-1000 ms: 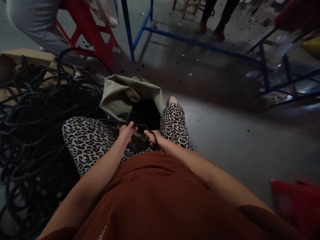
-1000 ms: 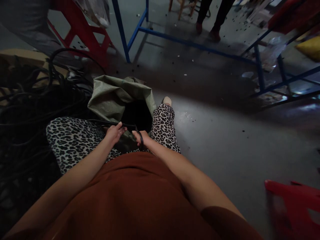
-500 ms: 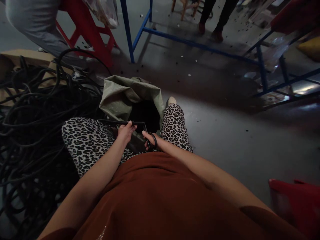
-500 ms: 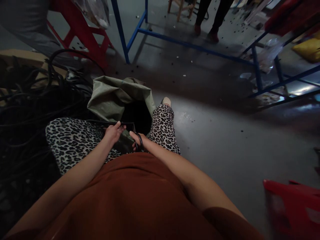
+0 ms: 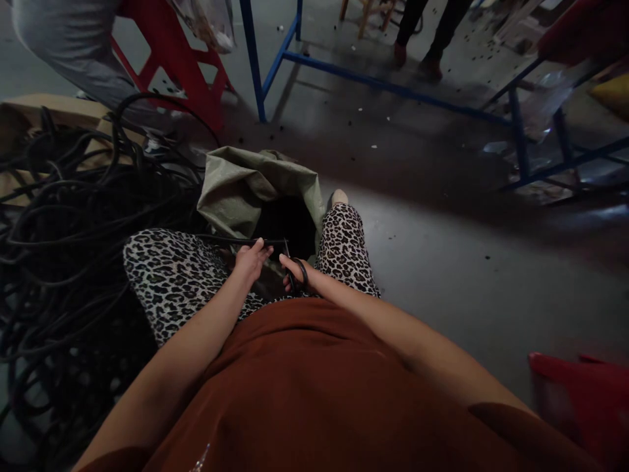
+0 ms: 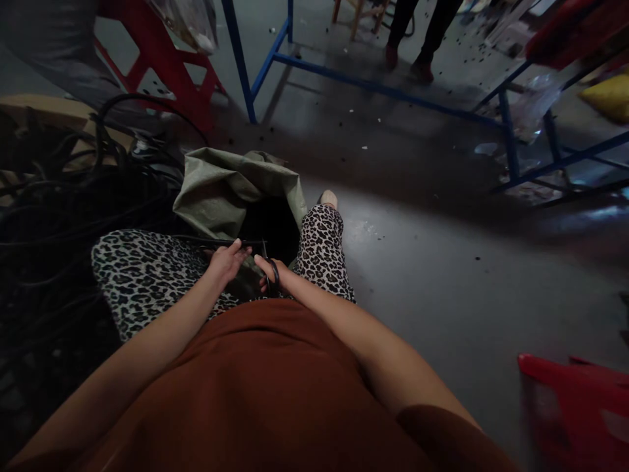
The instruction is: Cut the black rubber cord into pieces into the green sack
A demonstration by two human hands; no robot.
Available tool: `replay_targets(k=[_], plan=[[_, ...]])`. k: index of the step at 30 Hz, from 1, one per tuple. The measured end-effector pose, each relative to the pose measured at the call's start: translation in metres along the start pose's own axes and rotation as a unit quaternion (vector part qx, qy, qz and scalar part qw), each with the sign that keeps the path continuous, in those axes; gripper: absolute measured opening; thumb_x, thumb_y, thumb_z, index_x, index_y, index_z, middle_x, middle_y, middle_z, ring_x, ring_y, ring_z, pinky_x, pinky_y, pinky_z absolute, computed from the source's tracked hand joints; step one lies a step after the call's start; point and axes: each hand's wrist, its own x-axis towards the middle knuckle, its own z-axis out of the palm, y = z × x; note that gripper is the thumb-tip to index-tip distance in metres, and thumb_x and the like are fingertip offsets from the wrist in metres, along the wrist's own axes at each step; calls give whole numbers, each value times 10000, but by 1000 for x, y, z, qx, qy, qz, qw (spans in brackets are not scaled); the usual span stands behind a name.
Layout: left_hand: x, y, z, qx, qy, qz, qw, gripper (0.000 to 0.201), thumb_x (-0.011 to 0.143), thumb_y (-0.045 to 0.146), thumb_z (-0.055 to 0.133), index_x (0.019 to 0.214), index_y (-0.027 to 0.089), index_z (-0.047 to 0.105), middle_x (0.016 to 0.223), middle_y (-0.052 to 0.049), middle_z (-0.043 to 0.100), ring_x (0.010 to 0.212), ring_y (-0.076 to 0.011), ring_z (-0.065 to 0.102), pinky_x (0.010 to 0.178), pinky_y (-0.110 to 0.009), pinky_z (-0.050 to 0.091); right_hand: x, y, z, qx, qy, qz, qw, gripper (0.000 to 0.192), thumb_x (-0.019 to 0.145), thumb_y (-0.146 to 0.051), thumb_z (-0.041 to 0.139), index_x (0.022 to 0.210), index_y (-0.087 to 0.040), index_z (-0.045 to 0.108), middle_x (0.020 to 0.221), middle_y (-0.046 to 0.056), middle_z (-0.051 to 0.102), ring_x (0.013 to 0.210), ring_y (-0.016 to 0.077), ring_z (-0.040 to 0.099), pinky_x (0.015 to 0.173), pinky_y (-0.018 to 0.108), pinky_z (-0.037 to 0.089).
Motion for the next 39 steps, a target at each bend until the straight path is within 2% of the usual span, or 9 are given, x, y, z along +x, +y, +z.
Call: replay_targets(k=[10, 28, 39], plan=[[-3, -3, 0, 11, -23, -10, 1000, 194, 683, 132, 711, 690, 99, 520, 662, -44, 615, 668, -148, 646, 734, -343, 544, 2, -1, -2, 3, 7, -9, 1000, 458, 931, -558, 393, 1024, -130, 526, 492, -12, 551, 347, 125, 542, 319, 168, 389], [-8, 1, 3, 36, -3, -19, 999, 178, 723, 116, 673, 724, 108, 495, 643, -43, 618, 627, -147, 652, 694, -317, 553, 12, 5, -6, -48, 18, -38, 998, 498, 918, -565, 425, 1075, -107, 540, 473, -22, 536, 336, 117, 525, 320, 169, 385], [-6, -2, 2, 33, -7, -22, 999, 162, 719, 108, 674, 720, 105, 513, 669, -47, 620, 664, -145, 649, 722, -335, 559, 12, 6, -8, -46, 22, -32, 998, 492, 931, -566, 392, 1073, -116, 531, 500, -4, 558, 354, 121, 537, 307, 157, 336]])
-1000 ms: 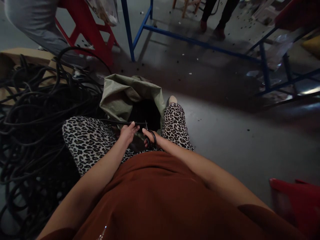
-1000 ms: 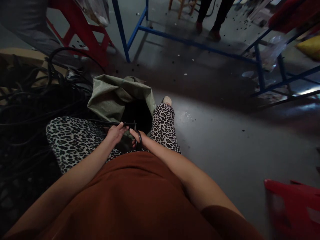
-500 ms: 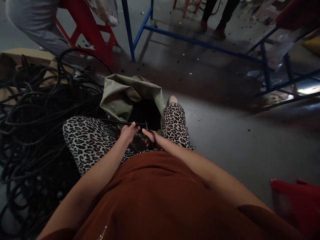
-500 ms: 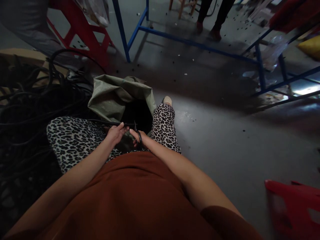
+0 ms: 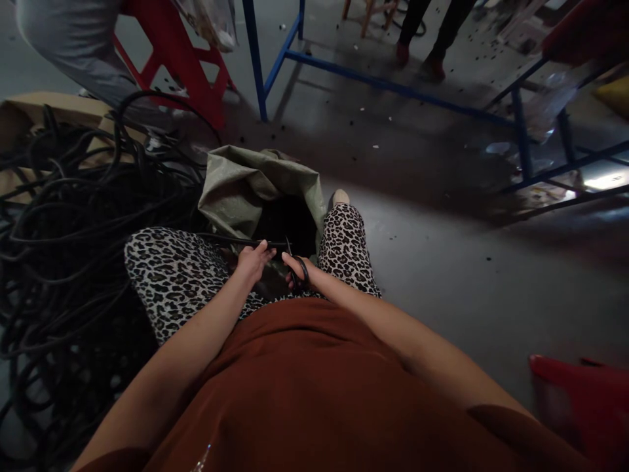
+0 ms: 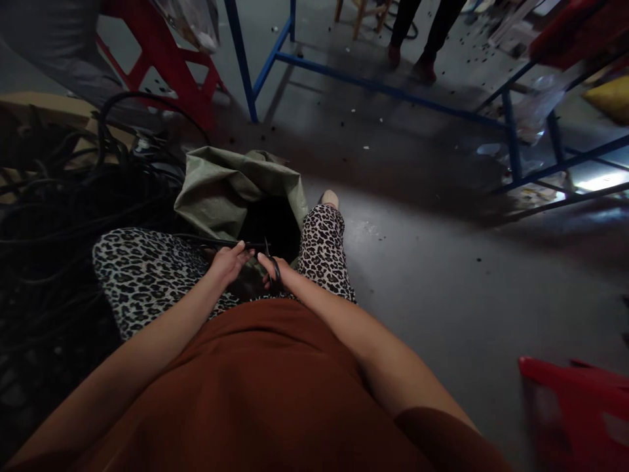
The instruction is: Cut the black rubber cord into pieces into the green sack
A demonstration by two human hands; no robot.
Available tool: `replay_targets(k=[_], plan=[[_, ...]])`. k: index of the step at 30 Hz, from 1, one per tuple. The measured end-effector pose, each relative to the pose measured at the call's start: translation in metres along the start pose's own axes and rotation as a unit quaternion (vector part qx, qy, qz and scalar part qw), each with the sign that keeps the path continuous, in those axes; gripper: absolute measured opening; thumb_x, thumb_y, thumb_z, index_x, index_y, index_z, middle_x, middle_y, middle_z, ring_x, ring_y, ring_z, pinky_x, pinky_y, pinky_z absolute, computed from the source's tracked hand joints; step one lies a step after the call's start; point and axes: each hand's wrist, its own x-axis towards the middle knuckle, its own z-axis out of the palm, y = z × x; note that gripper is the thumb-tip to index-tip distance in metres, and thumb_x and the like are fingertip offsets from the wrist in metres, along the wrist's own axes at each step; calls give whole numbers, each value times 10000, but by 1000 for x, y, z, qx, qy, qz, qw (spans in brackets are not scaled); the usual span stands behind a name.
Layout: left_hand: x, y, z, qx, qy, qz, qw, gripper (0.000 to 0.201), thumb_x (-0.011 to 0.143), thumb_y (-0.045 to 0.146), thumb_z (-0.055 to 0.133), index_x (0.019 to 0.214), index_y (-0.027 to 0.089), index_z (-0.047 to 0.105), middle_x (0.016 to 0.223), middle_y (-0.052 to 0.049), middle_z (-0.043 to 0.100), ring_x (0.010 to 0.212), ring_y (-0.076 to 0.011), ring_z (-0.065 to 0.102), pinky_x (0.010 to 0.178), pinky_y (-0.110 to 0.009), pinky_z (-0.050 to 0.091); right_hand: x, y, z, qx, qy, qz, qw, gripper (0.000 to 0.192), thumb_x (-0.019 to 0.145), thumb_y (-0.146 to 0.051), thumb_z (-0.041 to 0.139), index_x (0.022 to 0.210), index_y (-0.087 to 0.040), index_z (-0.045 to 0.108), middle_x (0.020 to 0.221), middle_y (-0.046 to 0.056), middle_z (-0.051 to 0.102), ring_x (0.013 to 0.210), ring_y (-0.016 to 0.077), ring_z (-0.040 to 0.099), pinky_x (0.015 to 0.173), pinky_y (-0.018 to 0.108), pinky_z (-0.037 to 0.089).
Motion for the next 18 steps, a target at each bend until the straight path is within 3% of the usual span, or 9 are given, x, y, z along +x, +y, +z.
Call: replay_targets(k=[18], plan=[[1, -1, -1, -17, -3, 10, 1000, 136, 749, 78, 634, 706, 99, 507, 692, -60, 623, 676, -148, 653, 720, -331, 561, -2, 0, 0, 2, -3, 3, 1000, 530, 922, -577, 398, 1112, -99, 531, 537, 7, 570, 369, 118, 535, 315, 160, 320]])
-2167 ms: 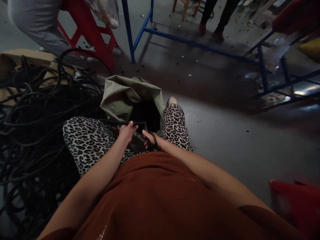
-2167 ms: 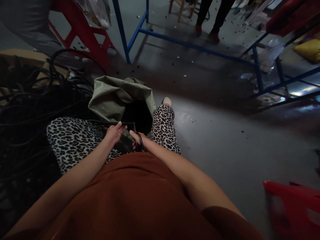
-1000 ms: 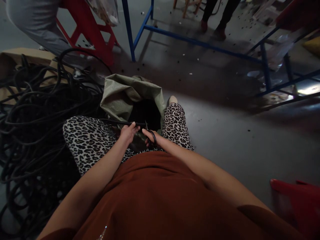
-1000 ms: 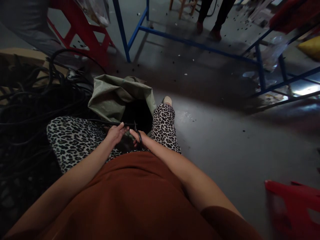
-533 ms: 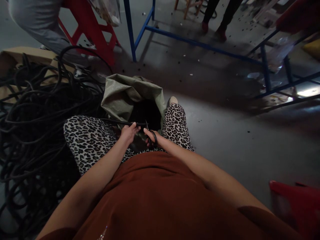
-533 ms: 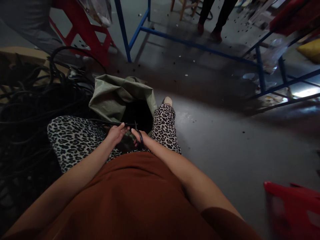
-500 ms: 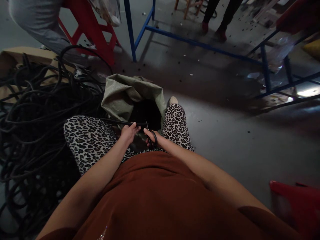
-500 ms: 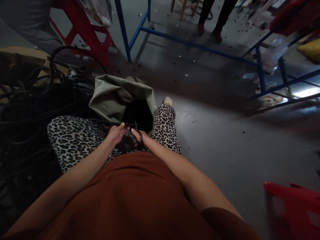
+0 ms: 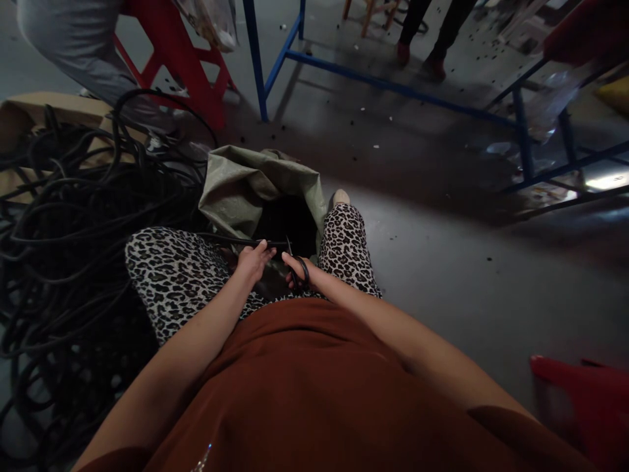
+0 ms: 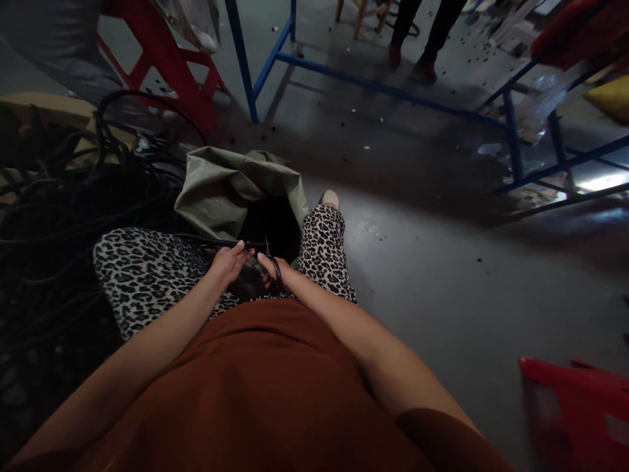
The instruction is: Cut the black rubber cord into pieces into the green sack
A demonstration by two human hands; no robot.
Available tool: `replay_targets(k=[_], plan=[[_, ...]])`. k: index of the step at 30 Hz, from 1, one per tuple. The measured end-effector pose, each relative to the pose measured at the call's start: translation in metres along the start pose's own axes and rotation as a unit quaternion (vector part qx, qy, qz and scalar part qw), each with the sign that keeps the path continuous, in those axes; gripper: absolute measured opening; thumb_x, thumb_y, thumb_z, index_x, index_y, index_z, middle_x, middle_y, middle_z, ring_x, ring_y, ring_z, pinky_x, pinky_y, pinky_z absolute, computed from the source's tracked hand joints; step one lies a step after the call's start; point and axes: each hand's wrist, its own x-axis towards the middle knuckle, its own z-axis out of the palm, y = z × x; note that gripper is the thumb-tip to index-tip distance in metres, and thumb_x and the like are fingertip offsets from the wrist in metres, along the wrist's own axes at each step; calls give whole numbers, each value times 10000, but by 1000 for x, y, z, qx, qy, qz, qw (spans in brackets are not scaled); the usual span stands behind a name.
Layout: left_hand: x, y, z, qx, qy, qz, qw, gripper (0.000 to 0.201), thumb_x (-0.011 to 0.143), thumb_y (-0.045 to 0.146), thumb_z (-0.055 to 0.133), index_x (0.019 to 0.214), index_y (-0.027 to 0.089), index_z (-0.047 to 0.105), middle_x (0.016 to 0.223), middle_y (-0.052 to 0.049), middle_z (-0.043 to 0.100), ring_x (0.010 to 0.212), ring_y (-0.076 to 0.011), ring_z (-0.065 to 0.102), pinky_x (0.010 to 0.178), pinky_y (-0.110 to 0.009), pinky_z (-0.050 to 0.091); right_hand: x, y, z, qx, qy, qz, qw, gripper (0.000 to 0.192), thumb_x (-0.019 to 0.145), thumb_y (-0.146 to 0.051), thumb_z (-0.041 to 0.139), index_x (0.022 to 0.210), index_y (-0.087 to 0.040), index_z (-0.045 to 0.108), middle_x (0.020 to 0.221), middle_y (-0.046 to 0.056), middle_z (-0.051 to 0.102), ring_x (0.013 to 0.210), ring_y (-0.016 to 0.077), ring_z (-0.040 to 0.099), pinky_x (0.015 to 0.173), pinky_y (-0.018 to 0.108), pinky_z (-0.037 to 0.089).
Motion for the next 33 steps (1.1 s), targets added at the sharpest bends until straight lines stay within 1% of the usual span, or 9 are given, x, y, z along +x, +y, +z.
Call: replay_targets(k=[7, 12, 16, 21, 24, 27, 30, 32, 33], plan=[[0, 0, 0, 2, 5, 1, 1000, 135, 756, 80, 627, 711, 114, 504, 690, -52, 622, 684, -149, 653, 714, -337, 566, -3, -2, 0, 0, -4, 3, 1000, 523, 918, -585, 399, 1089, -109, 531, 530, -2, 565, 364, 110, 531, 317, 153, 323], [0, 0, 0, 5, 3, 3, 1000, 134, 753, 87, 631, 714, 116, 506, 681, -38, 620, 686, -138, 651, 719, -322, 567, -3, -2, 1, -5, -3, 3, 1000, 529, 924, -577, 396, 1118, -103, 523, 523, 0, 563, 363, 114, 531, 310, 153, 316], [0, -1, 1, 5, 1, -3, 1000, 136, 747, 91, 640, 717, 114, 509, 682, -45, 625, 684, -142, 654, 722, -323, 567, -2, -1, 0, 6, -4, 6, 1000, 515, 925, -570, 401, 1125, -111, 520, 528, -7, 566, 360, 112, 529, 321, 158, 336], [-1, -2, 0, 4, 1, -4, 1000, 149, 737, 86, 648, 711, 114, 504, 680, -48, 627, 670, -146, 653, 717, -329, 564, 0, 0, 0, 11, -1, 2, 1000, 470, 937, -543, 401, 1060, -110, 537, 514, -10, 557, 357, 113, 532, 324, 160, 346], [-3, -1, 1, 1, -1, -14, 1000, 160, 724, 89, 663, 709, 115, 506, 680, -55, 630, 670, -151, 652, 720, -334, 558, 0, -1, 1, 12, 13, 5, 1000, 447, 939, -534, 405, 1001, -114, 545, 493, -12, 544, 349, 114, 528, 317, 159, 345], [-3, 2, 1, 6, -6, -30, 1000, 150, 723, 116, 670, 738, 112, 521, 683, -59, 631, 653, -154, 646, 666, -309, 546, -1, -2, 1, 10, 29, 5, 1000, 428, 938, -528, 415, 939, -121, 548, 463, -24, 519, 324, 104, 503, 309, 159, 351], [-1, 9, 2, 9, 37, -48, 998, 162, 746, 186, 662, 764, 128, 512, 638, -25, 604, 564, -126, 608, 534, -239, 492, -2, -3, 0, 3, 35, -14, 999, 408, 936, -514, 432, 883, -126, 547, 437, -39, 489, 295, 88, 468, 303, 156, 353], [1, 13, 2, -2, 71, -41, 997, 175, 757, 195, 651, 752, 147, 483, 599, 8, 570, 515, -102, 573, 486, -208, 450, -2, -2, -1, 3, 38, -22, 999, 404, 935, -510, 438, 856, -128, 545, 433, -43, 481, 286, 86, 461, 299, 157, 352], [1, 14, 2, -7, 78, -32, 996, 180, 760, 181, 643, 742, 154, 466, 592, 17, 560, 506, -95, 564, 485, -204, 445, -2, -2, -1, 4, 39, -25, 999, 402, 935, -506, 439, 843, -129, 543, 434, -43, 480, 285, 86, 461, 296, 157, 349]])
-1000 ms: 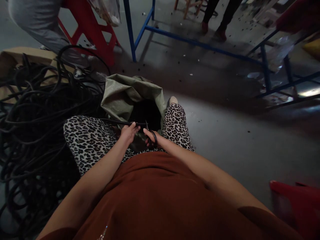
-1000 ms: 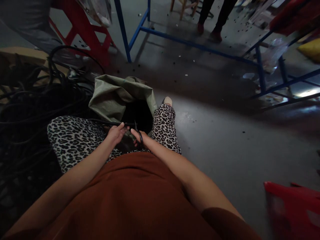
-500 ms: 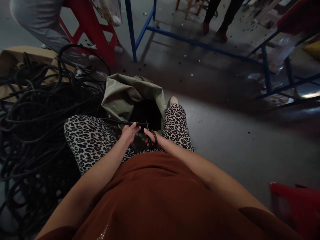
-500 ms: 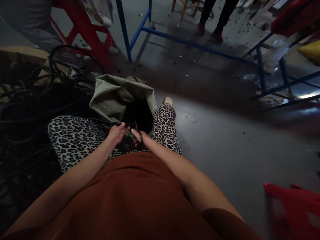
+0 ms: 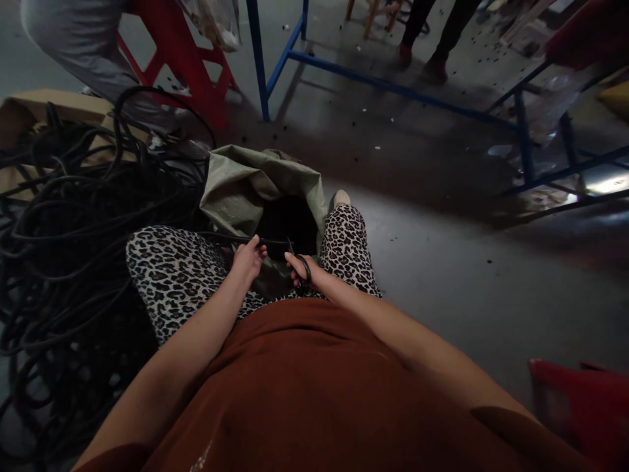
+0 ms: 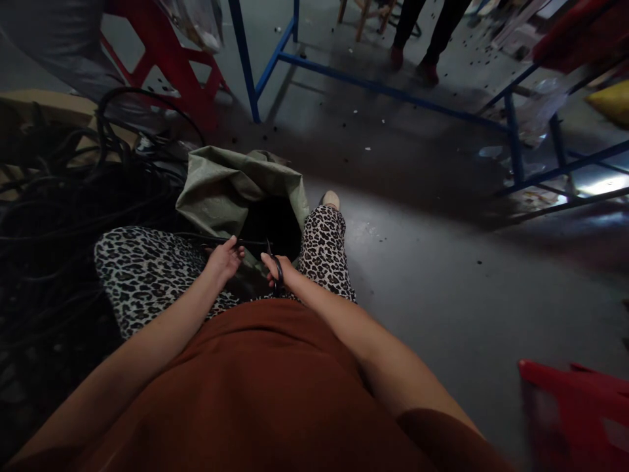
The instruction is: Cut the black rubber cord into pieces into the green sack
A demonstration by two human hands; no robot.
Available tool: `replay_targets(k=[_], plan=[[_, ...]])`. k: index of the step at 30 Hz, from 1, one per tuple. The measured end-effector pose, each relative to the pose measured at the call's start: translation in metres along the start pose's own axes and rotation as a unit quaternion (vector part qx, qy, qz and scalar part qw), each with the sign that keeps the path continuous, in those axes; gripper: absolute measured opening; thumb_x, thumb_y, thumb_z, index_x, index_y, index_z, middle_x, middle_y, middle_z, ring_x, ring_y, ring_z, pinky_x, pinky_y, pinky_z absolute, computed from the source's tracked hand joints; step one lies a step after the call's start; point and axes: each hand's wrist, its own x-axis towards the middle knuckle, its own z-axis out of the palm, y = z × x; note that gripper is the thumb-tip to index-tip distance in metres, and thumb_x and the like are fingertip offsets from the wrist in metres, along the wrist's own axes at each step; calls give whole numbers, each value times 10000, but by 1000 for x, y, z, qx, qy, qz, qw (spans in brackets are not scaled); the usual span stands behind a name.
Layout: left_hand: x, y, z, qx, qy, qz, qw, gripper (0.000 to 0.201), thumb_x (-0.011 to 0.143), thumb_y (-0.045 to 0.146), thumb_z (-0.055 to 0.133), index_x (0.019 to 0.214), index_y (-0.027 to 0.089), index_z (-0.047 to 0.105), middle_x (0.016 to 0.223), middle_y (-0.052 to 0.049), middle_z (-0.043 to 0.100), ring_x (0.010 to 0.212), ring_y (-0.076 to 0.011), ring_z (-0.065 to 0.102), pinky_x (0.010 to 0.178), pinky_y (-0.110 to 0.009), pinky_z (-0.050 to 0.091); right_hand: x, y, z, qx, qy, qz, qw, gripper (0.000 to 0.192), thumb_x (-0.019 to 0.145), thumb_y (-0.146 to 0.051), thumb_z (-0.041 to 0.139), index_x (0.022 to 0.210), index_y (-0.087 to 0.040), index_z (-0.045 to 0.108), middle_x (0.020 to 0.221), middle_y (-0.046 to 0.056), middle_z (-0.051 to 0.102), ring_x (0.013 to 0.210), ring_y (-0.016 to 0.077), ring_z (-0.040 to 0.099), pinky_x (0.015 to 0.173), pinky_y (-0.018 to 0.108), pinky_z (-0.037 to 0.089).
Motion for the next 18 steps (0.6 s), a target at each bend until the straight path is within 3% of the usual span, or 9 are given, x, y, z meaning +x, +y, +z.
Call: replay_targets(k=[8, 18], plan=[[-3, -3, 2, 8, -10, 30, 999, 230, 768, 112, 619, 707, 161, 403, 626, 7, 574, 536, -101, 583, 549, -240, 490, -5, -6, 1, -4, 38, 8, 999, 340, 940, -408, 489, 756, -126, 532, 414, -62, 433, 265, 61, 406, 288, 150, 330], [-4, -2, 4, 12, 0, 35, 999, 223, 769, 116, 629, 707, 158, 419, 648, -9, 582, 549, -105, 587, 561, -250, 504, -5, -7, 0, -37, 39, 22, 998, 332, 941, -352, 486, 696, -132, 526, 411, -50, 426, 274, 71, 402, 285, 166, 311]])
